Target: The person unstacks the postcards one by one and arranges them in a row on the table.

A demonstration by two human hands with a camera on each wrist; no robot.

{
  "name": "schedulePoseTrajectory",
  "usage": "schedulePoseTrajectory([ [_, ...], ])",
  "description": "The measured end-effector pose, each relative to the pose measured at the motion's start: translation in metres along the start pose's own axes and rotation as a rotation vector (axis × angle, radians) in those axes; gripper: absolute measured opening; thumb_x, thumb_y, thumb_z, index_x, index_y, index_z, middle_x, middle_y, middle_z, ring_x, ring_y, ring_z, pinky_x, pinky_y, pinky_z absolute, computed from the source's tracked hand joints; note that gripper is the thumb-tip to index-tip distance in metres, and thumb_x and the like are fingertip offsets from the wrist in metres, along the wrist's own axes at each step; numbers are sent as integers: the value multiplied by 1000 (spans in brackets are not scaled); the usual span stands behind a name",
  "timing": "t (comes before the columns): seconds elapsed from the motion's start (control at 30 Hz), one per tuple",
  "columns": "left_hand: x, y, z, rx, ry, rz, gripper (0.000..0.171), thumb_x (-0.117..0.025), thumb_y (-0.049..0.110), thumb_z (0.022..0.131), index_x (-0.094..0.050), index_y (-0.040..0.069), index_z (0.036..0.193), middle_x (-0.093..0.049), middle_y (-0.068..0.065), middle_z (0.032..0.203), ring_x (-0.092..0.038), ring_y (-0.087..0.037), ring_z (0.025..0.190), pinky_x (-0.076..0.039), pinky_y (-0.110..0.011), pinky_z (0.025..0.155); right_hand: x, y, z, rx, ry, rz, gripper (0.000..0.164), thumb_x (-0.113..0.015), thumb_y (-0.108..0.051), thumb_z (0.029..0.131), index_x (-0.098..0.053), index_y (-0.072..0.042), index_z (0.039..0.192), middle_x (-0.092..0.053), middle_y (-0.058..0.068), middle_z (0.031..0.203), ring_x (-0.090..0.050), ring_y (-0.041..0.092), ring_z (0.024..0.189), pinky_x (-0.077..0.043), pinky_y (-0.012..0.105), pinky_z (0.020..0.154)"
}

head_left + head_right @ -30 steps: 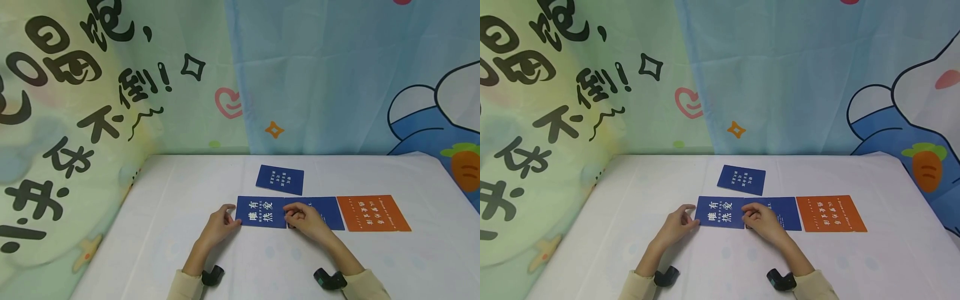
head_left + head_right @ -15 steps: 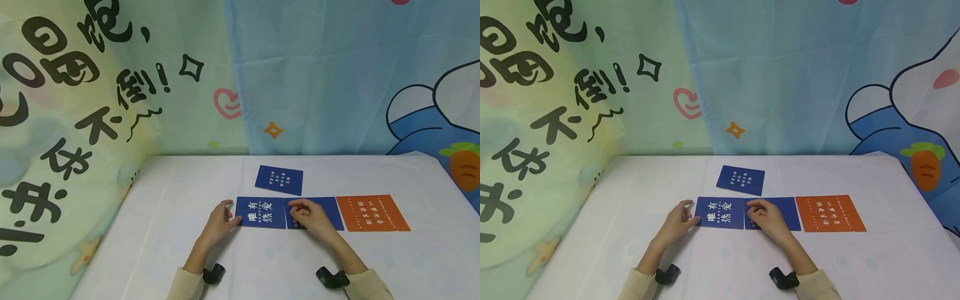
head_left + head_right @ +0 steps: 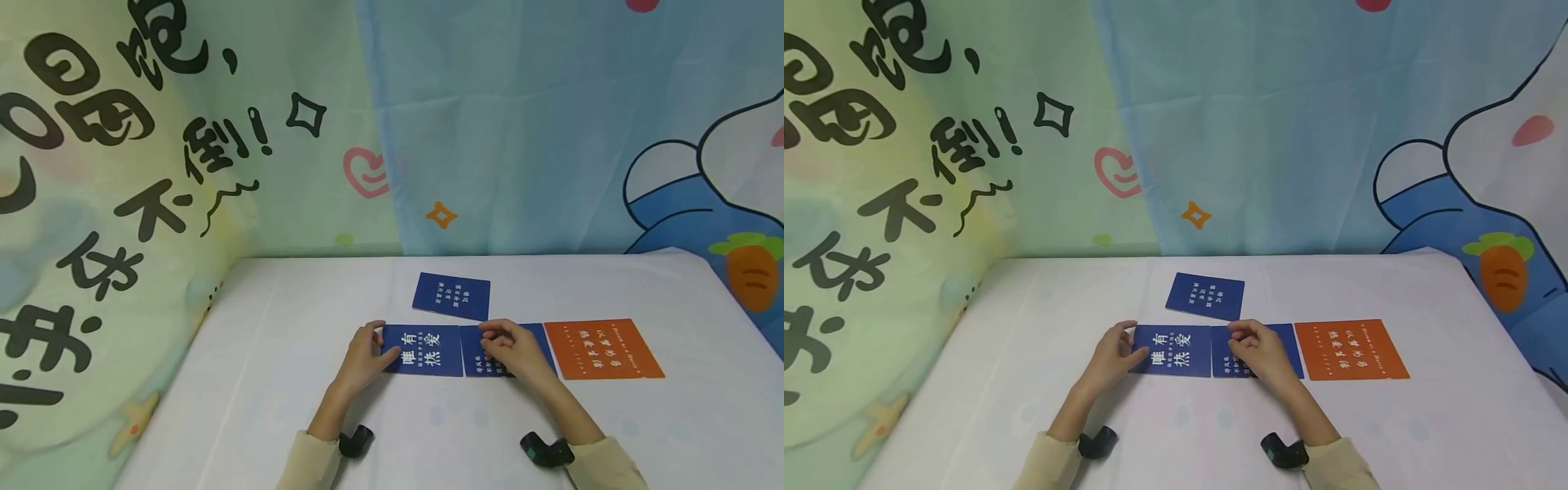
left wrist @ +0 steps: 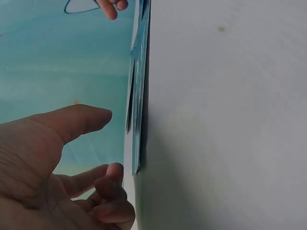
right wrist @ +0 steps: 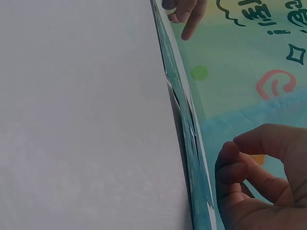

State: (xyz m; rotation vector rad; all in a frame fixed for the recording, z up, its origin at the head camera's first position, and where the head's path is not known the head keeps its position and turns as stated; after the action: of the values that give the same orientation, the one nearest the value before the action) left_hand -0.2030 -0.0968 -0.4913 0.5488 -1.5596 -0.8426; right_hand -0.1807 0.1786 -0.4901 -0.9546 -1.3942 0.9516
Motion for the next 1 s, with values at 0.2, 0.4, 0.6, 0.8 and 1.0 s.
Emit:
schedulePoseTrajectory([
  [0.2, -6, 6, 7, -41, -2, 1, 51, -71, 16, 86, -53, -5, 129, -50, -8, 93, -44, -22, 90, -39, -36, 80, 1, 1, 0, -14, 1, -16, 34, -63, -3, 91, -57, 8, 122, -59, 19, 105, -59, 9, 71, -50, 19, 64],
  [0.4, -11, 14, 13, -46, -10, 17, 45, -72, 19, 87, -59, 0, 125, -51, -9, 100, -41, -23, 96, -38, -39, 84, 4, 1, 3, -15, 15, -29, 35, -64, -3, 90, -57, 7, 123, -59, 20, 108, -57, 6, 74, -48, 17, 68],
  [0.6, -13, 23, 20, -59, -18, 21, 38, -72, 17, 86, -62, 0, 118, -53, -12, 102, -46, -26, 97, -40, -43, 86, 8, -2, 7, -3, 23, -59, 36, -64, -2, 89, -58, 7, 123, -60, 20, 108, -57, 9, 76, -48, 16, 68],
  [0.8, -16, 24, 31, -69, -21, 24, 35, -71, 17, 86, -60, 2, 116, -53, -11, 104, -50, -26, 96, -41, -43, 85, 10, -6, 7, -3, 29, -56, 37, -66, -4, 89, -59, 5, 124, -60, 20, 109, -59, 11, 80, -48, 15, 70],
  [1.0, -17, 25, 39, -67, -21, 30, 41, -73, 18, 85, -57, 2, 120, -53, -11, 101, -55, -27, 95, -41, -44, 82, 11, -8, 9, 26, 82, -122, 35, -66, -1, 87, -61, 4, 122, -62, 21, 108, -57, 20, 88, -47, 12, 71],
])
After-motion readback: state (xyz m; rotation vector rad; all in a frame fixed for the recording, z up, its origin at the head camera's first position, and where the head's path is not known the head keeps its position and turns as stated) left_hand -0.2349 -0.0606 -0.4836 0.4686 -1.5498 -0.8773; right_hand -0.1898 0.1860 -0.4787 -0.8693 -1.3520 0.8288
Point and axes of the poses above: each hand's wrist, its own z-axis towards the middle knuckle, its own x-axis out of the back of the hand, y = z × x, the point moved 4 cm from there along z, towards the middle knuckle
